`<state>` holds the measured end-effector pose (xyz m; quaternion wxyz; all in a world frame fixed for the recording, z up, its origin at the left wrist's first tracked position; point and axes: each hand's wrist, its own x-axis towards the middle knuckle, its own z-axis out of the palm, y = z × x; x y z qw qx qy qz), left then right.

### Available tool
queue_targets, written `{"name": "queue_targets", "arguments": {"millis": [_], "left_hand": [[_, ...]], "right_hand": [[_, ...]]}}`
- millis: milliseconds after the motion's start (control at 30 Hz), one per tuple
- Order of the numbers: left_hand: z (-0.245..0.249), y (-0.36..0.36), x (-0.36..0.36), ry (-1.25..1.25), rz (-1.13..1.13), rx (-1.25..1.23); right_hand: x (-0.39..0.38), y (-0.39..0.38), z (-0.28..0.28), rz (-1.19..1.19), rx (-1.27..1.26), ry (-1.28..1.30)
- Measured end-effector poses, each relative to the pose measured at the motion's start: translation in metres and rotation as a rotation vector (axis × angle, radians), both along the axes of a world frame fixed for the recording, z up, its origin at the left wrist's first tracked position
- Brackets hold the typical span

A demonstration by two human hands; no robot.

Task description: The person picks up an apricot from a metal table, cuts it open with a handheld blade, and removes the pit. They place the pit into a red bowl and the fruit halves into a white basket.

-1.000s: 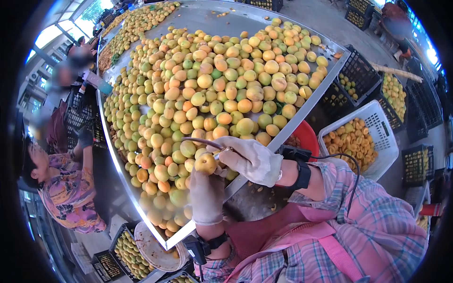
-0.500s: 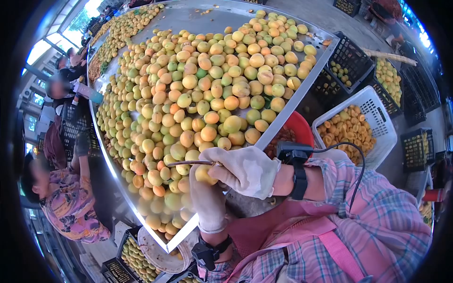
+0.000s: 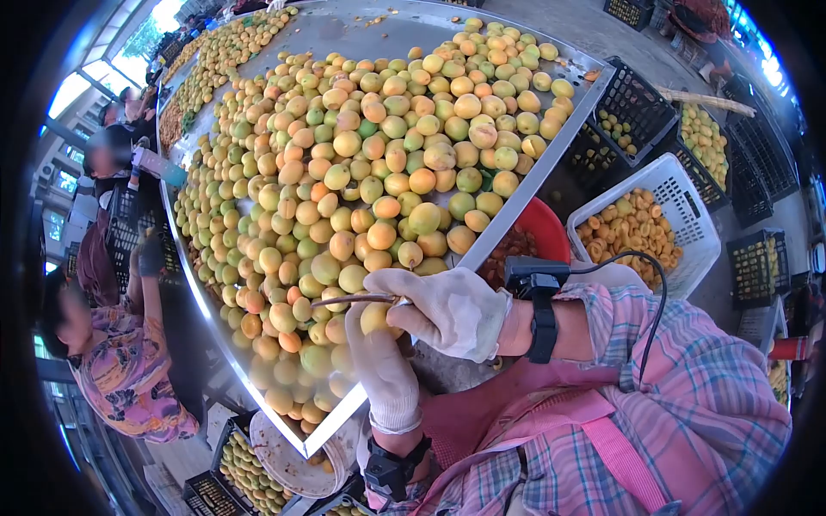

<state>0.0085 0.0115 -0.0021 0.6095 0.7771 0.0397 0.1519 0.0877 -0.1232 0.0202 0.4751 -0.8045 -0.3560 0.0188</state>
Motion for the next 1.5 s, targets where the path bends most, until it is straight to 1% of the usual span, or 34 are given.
{"name": "queue_targets", "arguments": {"millis": [67,100,167,200,233,300,333,367,400,433,467,500,533,567,600,633,667,700,767,800,833,867,900,933,967,1033,1067,1133,1167,1233,1367,1433,1467,1500], "left_hand": [[0.008,0.0,0.003,0.043,-0.025,-0.137],[0.007,0.001,0.003,0.046,-0.02,-0.136],[0.004,0.006,0.004,0.025,-0.041,-0.089],[0.008,0.007,0.006,0.025,-0.036,-0.057],[0.007,0.008,0.007,0.027,-0.033,-0.054],[0.002,0.011,0.01,-0.094,-0.049,-0.038],[0.001,0.011,0.009,-0.095,-0.048,-0.037],[0.001,0.01,0.009,-0.086,-0.06,-0.108],[0.001,0.01,0.009,-0.076,-0.072,-0.179],[0.0,0.007,0.01,-0.08,-0.074,-0.178],[-0.002,0.004,0.01,-0.08,-0.089,-0.404],[-0.001,0.002,0.011,-0.081,-0.104,-0.628],[0.003,0.001,0.011,-0.086,-0.108,-0.625],[0.012,0.0,0.012,-0.06,-0.047,-0.698],[0.017,-0.001,0.012,-0.034,0.014,-0.771],[0.017,0.003,0.012,-0.04,0.013,-0.77],[0.015,0.009,0.011,0.01,-0.028,-0.772],[0.013,0.014,0.011,0.06,-0.068,-0.773],[0.011,0.019,0.01,-0.003,-0.092,-0.813],[0.01,0.021,0.01,-0.035,-0.057,-0.405],[0.009,0.022,0.01,-0.065,-0.019,0.003],[0.008,0.019,0.012,-0.07,-0.017,0.004],[0.006,0.013,0.014,-0.058,0.07,-0.404],[0.005,0.01,0.016,-0.043,0.155,-0.813],[0.006,0.012,0.015,-0.046,0.155,-0.814],[0.008,0.019,0.013,-0.176,0.075,0.412],[0.006,0.016,0.013,-0.175,0.075,0.412],[0.001,0.007,0.014,-0.093,0.096,-0.858],[0.001,0.008,0.014,-0.092,0.097,-0.858],[0.003,0.009,0.013,-0.077,0.056,-0.981],[0.0,0.011,0.012,-0.052,-0.005,-1.052],[0.001,0.009,0.011,-0.03,-0.009,-0.752],[0.0,0.01,0.011,-0.029,-0.008,-0.752],[-0.002,0.012,0.012,-0.021,-0.028,-0.825]], "right_hand": [[0.0,0.003,-0.002,0.016,0.115,0.109],[-0.001,0.003,-0.002,0.021,0.116,0.113],[-0.001,0.003,-0.003,0.03,0.243,0.486],[0.001,0.011,-0.012,0.038,0.328,0.14],[0.0,0.006,-0.011,0.041,0.331,0.143],[0.002,-0.006,0.013,0.24,0.363,1.288],[0.002,-0.007,0.01,0.337,0.368,1.41],[0.001,-0.007,0.011,0.337,0.369,1.408],[0.0,-0.008,0.012,0.365,0.399,1.475],[-0.001,-0.008,0.015,0.392,0.431,1.541],[-0.004,-0.007,0.017,0.392,0.434,1.537],[-0.008,-0.004,0.021,0.313,0.453,1.351],[-0.011,-0.002,0.024,0.235,0.469,1.165],[-0.014,-0.002,0.027,0.237,0.47,1.158],[-0.015,-0.004,0.03,0.195,0.438,1.067],[-0.018,-0.004,0.031,0.153,0.404,0.977],[-0.021,-0.006,0.015,0.19,0.344,0.683],[-0.022,-0.006,0.007,0.194,0.344,0.68],[-0.023,-0.006,-0.002,0.167,0.165,-0.027],[-0.025,-0.006,-0.002,0.126,0.113,-0.114],[-0.026,-0.008,-0.001,0.128,0.114,-0.119],[-0.027,-0.009,0.005,0.154,0.056,0.058],[-0.027,-0.01,0.008,0.178,-0.003,0.234],[-0.028,-0.006,-0.007,0.115,0.023,-0.021],[-0.03,-0.005,-0.005,0.116,0.022,-0.023],[-0.033,-0.002,0.003,0.021,0.068,0.222],[-0.034,0.0,0.003,0.022,0.068,0.223],[-0.037,0.003,0.003,-0.049,0.098,0.059],[-0.037,0.003,0.004,-0.049,0.097,0.061],[-0.038,0.003,0.005,-0.046,0.067,0.099],[-0.038,0.004,0.002,-0.044,0.048,0.108],[-0.039,0.003,0.004,-0.063,-0.014,0.107],[-0.039,0.003,0.003,-0.062,-0.015,0.108],[-0.038,0.002,0.0,-0.07,-0.042,0.112]]}}
